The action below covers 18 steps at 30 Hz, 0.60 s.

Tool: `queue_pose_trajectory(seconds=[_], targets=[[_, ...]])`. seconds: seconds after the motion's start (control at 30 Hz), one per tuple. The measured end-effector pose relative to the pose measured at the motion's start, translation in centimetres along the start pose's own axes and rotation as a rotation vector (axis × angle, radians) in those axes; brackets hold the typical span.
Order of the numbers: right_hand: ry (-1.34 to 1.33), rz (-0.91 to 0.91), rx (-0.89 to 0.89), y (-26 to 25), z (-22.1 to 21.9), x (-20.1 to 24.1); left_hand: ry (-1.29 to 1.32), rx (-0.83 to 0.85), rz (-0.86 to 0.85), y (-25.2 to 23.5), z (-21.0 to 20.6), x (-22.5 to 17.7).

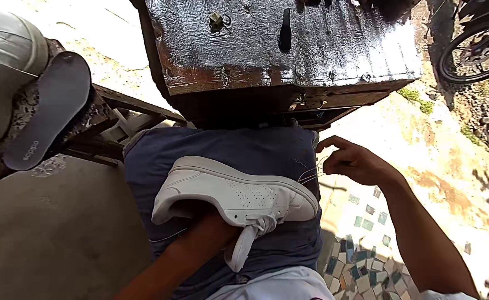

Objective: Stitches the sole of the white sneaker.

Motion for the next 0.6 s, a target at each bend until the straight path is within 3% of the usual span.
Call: queue_pose_trajectory(seconds=[0.1,0.17,0.23,0.33,0.43,0.5,0.6], targets=[[0.428,-0.348,-0.046,3.5,5.4,-4.2,-0.040,0.043,0.020,-0.4,-0.1,0.0],[0.534,-0.512,-0.140,4.7,5.5,-4.5,-0.057,0.051,0.020,-0.8,0.0,-0.4],[0.337,-0.286,-0.215,3.6,2.3,-0.6,-0.061,0.034,0.011,-1.2,0.3,-0.8],[-0.002,0.044,-0.141,0.0,-4.7,3.1,-0.139,0.054,-0.006,-0.9,1.0,-1.0],[-0.061,0.088,-0.113,-1.3,-5.6,1.1,-0.245,0.138,-0.111,1.2,4.1,-0.9],[-0.071,0.090,-0.113,-1.3,-5.6,0.6,-0.203,0.299,0.031,3.9,8.3,0.6],[-0.042,0.087,-0.100,-1.2,-5.6,0.2,-0.209,0.324,0.266,7.5,12.9,7.5]])
Point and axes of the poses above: each hand's wrist, its own y-axis away from the middle knuckle, its own z-axis out of the back of the hand, x = y × z, the point moved 7 cm from there along -y, towards the middle knuckle
